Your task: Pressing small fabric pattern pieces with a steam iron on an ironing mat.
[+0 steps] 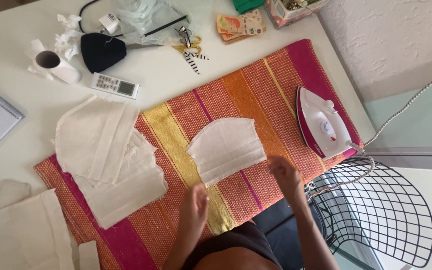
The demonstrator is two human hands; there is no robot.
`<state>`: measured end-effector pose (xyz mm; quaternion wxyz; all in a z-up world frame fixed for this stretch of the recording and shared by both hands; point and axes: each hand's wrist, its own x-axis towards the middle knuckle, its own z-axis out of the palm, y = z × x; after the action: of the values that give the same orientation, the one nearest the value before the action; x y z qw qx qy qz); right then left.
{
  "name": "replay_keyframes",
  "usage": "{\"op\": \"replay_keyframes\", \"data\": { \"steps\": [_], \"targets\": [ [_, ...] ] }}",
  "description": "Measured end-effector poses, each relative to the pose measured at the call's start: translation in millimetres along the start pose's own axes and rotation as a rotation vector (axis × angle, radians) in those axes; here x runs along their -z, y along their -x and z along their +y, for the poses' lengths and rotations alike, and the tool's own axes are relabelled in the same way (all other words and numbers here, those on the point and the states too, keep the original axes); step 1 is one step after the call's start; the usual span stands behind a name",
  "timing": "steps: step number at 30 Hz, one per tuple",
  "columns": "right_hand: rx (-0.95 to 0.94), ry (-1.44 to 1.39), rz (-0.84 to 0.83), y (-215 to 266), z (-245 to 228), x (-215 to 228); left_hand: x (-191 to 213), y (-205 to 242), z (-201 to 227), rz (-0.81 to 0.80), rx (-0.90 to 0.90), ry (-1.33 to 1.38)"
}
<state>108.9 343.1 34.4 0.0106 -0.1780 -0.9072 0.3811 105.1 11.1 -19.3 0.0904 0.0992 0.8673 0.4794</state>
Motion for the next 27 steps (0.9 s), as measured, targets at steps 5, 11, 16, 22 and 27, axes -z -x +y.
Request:
{"op": "replay_keyframes", "data": {
  "steps": [5,11,16,22,27],
  "targets": [
    [0.333,0.062,0.408,-48.5,-9.0,64.2,-1.1,-43.0,0.0,0.175,0.214,0.432],
    [0.270,0.549,0.332,-105.1,25.5,163.9,-13.1,-68.5,9.8,0.147,0.345,0.836],
    [-0.094,0.703,0.051,-148.7,74.2,176.1,-12.4,-98.3,43.2,0.104,0.190,0.564],
    [-0.338,0.666,-0.081,-210.4,144.0,157.7,38.1,-137.4,62.6,0.047,-0.067,0.410],
    [-0.518,0.806,-0.092,-230.6,160.4,154.9,161.9,-141.5,88.2,0.228,0.690,0.699]
  ]
}}
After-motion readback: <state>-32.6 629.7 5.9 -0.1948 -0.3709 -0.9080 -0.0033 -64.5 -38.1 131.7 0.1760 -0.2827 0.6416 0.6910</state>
